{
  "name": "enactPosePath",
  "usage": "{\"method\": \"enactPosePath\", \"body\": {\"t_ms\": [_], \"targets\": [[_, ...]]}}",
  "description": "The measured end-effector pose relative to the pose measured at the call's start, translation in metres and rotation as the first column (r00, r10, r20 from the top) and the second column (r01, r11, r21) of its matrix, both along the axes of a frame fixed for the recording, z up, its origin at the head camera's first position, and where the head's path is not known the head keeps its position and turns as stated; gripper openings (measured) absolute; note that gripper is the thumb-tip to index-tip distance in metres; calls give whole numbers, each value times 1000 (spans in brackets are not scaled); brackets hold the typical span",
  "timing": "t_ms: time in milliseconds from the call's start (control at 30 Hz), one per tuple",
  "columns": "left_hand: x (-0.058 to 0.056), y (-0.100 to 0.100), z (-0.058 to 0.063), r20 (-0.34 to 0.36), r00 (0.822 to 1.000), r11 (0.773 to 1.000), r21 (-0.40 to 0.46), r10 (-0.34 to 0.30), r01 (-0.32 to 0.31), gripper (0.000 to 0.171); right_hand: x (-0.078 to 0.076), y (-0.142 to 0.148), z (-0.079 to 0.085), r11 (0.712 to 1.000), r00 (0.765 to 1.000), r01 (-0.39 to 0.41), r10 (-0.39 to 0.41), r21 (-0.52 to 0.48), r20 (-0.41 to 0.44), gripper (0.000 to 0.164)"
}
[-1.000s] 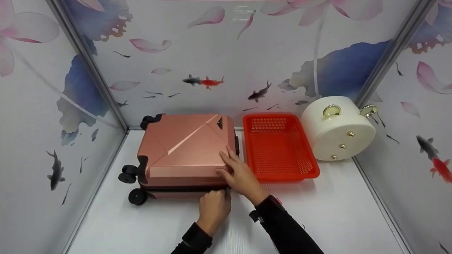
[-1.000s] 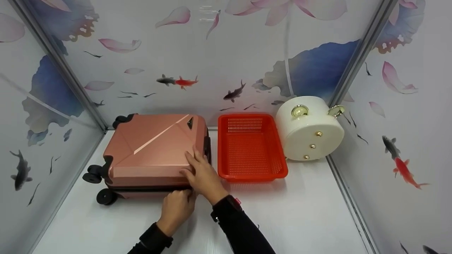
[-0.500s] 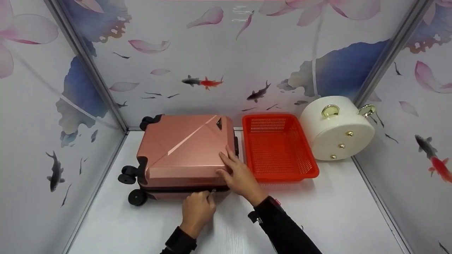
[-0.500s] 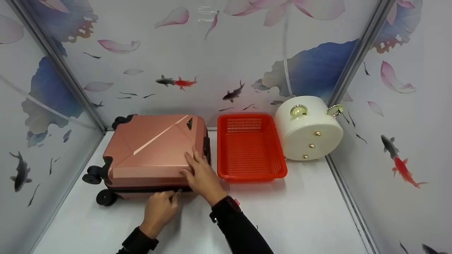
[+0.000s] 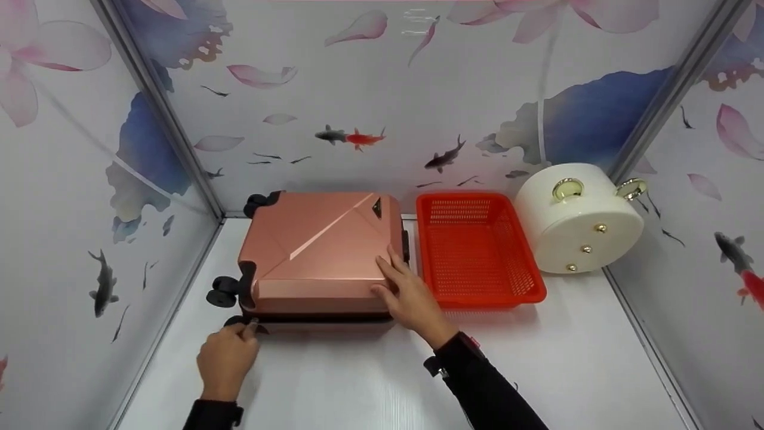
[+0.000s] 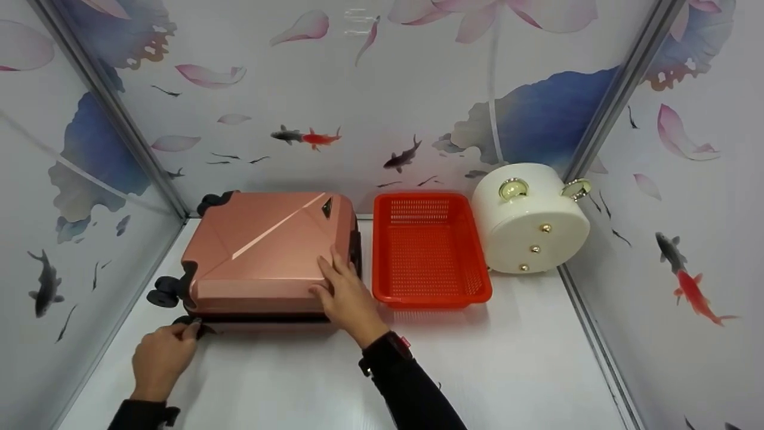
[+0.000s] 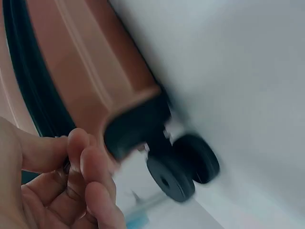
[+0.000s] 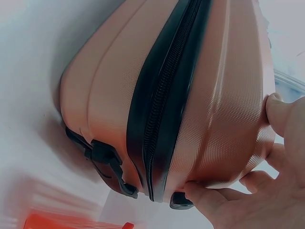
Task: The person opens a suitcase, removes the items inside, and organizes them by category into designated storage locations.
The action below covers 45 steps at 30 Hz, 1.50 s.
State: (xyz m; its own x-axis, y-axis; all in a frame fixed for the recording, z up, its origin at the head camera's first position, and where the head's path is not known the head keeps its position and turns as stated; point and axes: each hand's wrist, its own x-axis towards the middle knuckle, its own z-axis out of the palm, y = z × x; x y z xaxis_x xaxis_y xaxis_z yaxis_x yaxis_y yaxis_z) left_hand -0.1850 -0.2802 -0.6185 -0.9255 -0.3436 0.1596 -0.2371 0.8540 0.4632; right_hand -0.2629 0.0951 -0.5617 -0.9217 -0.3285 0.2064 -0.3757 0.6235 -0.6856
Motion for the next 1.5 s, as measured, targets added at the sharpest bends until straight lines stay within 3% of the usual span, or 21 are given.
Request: {"method": "enactPosePath", "body": {"t_ms": [100, 200, 300, 433, 500, 533, 633, 667, 733, 833, 933, 1067, 1233, 1367, 1500], "targets": [[-4, -21, 2, 0, 999, 999, 37, 36, -36, 36, -1, -1, -1, 1000, 1000, -3, 3, -1, -7, 74], [-9, -28, 1, -29, 998, 997, 58, 60, -58, 35, -1, -2, -2, 1000, 1000, -3, 3, -4, -19, 73], [-7, -19, 4, -33, 998, 999, 22, 48, -47, 34, 1, -2, -3, 1000, 1000, 1, -1, -15, -18, 73], [5, 14, 32, 23, 999, 998, -51, -27, 28, 42, 6, -4, -7, 999, 1000, 10, -11, -44, -12, 73], [8, 30, 50, -34, 998, 996, -63, -61, 59, 45, 8, -6, -9, 999, 1000, 21, -22, -41, -10, 73], [7, 36, 58, -99, 993, 995, -70, -71, 64, 46, 10, -7, -11, 999, 999, 29, -30, -36, -12, 73], [-7, 44, 73, -324, 940, 991, -111, -106, 73, 34, 12, -10, -13, 998, 998, 62, -63, -17, -22, 71], [-14, 43, 74, -371, 920, 989, -126, -122, 80, 30, 13, -10, -13, 997, 997, 74, -74, -13, -22, 70], [-30, 41, 71, -390, 907, 982, -159, -160, 105, 38, 13, -12, -13, 996, 995, 91, -91, -13, -28, 69], [-45, 36, 60, -319, 926, 974, -166, -203, 156, 51, 13, -12, -12, 995, 995, 98, -98, -5, -27, 69], [-49, 35, 52, -288, 932, 971, -156, -218, 179, 56, 12, -10, -10, 996, 995, 93, -93, -2, -24, 69], [-46, 39, 50, -303, 927, 968, -184, -220, 170, 59, 7, -6, -7, 997, 996, 79, -79, -7, -40, 68], [-30, 53, 47, -313, 924, 961, -236, -217, 146, 63, -1, -1, -5, 997, 994, 74, -73, 7, -76, 64], [-14, 69, 50, -269, 942, 959, -247, -202, 136, 68, -14, 2, -3, 992, 988, 122, -119, 24, -102, 59], [-1, 86, 52, -216, 956, 961, -235, -201, 149, 71, -20, 4, 0, 973, 969, 220, -210, 70, -130, 56]]}}
